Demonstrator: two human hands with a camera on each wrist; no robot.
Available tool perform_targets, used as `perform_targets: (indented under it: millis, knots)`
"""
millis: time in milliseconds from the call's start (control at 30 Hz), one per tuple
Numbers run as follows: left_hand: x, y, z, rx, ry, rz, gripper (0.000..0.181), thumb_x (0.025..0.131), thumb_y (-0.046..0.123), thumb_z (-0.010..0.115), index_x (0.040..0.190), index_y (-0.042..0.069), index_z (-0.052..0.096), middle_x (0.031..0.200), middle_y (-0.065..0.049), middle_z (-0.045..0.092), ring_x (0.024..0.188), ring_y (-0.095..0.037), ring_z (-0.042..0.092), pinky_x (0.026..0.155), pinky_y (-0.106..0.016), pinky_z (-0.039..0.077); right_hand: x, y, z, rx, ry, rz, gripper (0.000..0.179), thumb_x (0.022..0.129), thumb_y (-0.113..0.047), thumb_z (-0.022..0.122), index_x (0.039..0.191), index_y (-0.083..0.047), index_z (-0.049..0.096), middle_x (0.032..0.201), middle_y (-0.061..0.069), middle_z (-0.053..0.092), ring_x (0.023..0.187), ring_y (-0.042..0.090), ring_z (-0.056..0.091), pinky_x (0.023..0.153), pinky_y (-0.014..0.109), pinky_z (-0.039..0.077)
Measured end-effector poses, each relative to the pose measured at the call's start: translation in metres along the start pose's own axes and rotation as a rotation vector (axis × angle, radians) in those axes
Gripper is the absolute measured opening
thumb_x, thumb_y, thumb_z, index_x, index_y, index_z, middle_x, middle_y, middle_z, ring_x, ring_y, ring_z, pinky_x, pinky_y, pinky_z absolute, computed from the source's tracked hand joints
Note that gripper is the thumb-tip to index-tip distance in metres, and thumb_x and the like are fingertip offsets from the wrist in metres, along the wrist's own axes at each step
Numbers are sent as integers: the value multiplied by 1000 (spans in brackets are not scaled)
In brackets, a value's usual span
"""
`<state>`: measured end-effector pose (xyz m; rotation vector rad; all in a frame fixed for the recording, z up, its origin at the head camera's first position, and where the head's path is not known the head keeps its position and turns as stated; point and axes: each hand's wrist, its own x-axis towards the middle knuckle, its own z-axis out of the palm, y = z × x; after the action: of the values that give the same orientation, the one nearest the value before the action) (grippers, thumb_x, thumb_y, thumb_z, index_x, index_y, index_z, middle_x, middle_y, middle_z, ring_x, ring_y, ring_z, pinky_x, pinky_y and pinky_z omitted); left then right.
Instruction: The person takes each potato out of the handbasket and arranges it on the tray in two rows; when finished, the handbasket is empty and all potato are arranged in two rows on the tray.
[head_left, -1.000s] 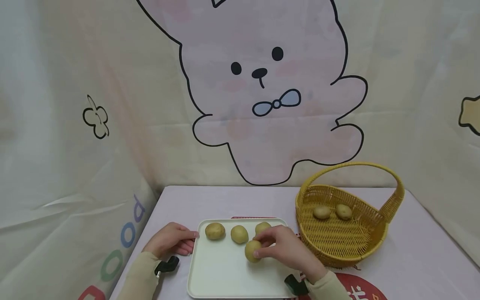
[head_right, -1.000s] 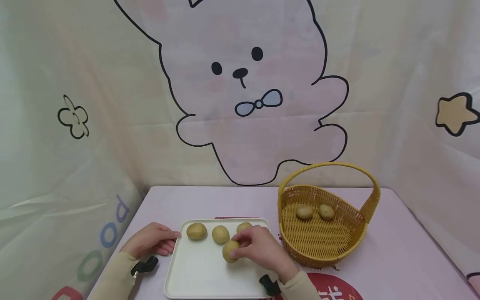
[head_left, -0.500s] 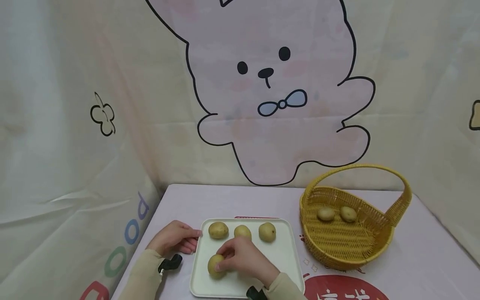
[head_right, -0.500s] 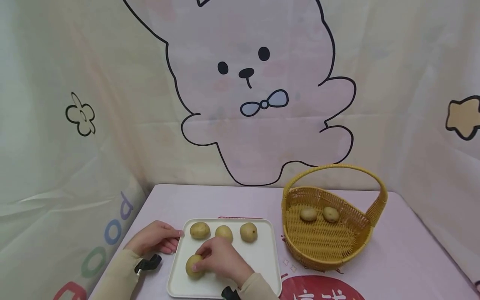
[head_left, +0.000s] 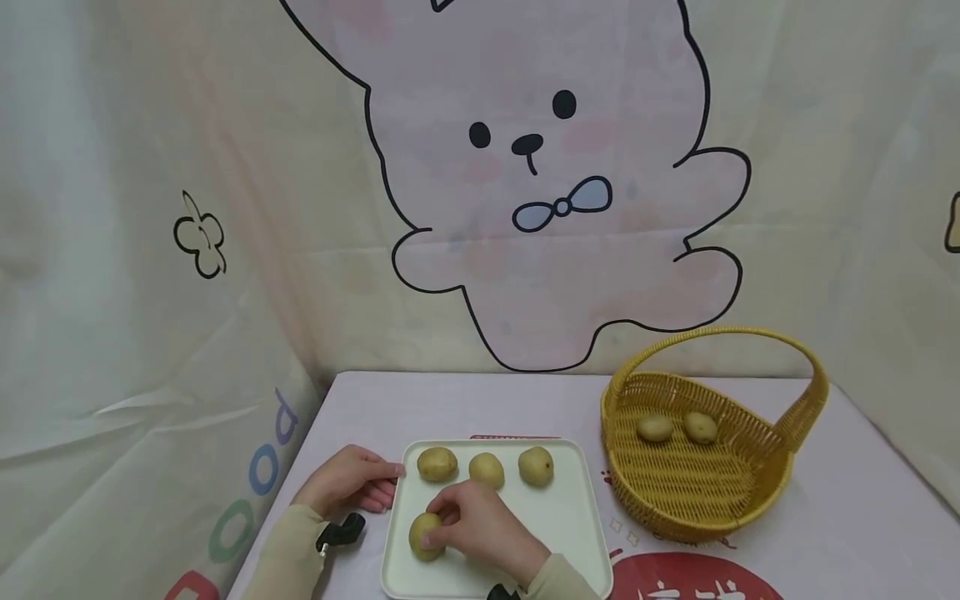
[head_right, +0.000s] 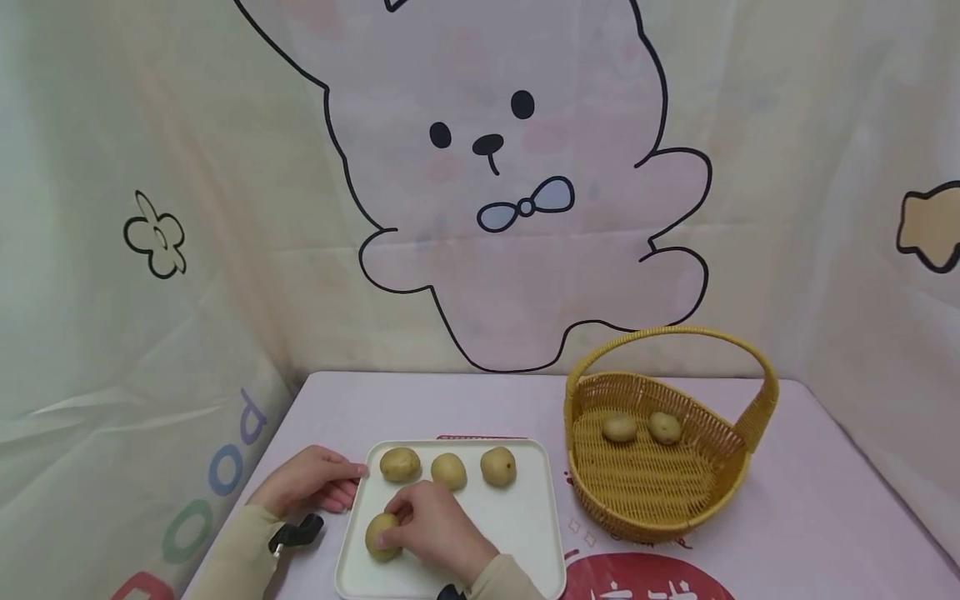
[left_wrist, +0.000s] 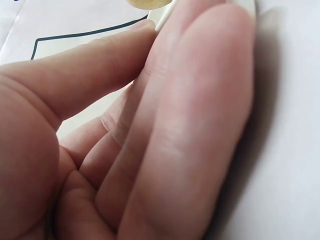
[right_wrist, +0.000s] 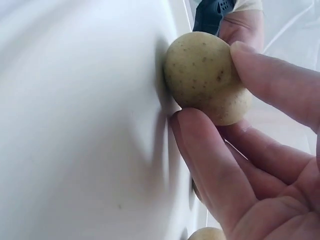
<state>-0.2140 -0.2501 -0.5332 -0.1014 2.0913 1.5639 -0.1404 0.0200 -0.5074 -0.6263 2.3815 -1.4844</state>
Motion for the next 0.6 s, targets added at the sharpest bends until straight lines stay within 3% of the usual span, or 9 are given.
perform_targets:
  millis: [200,600]
  knots:
    - [-1,0,2,12,8,7,33,97,32,82,96,-1,77,71,-4,77,60,-9,73,58,-26,64,-1,-1,1,-24,10,-4,23,82,-16,93,101,-8,80,87,-8,77,78,-4,64,73,17,55]
    - [2,0,1,20,7,-3,34,97,33,83,98,-1,77,72,-5,77,60,-10,74,60,-27,64,-2,-5,-14,-34,10,64,35,80,-18,95,108,-3,79,86,-5,75,79,1,65,73,19,54]
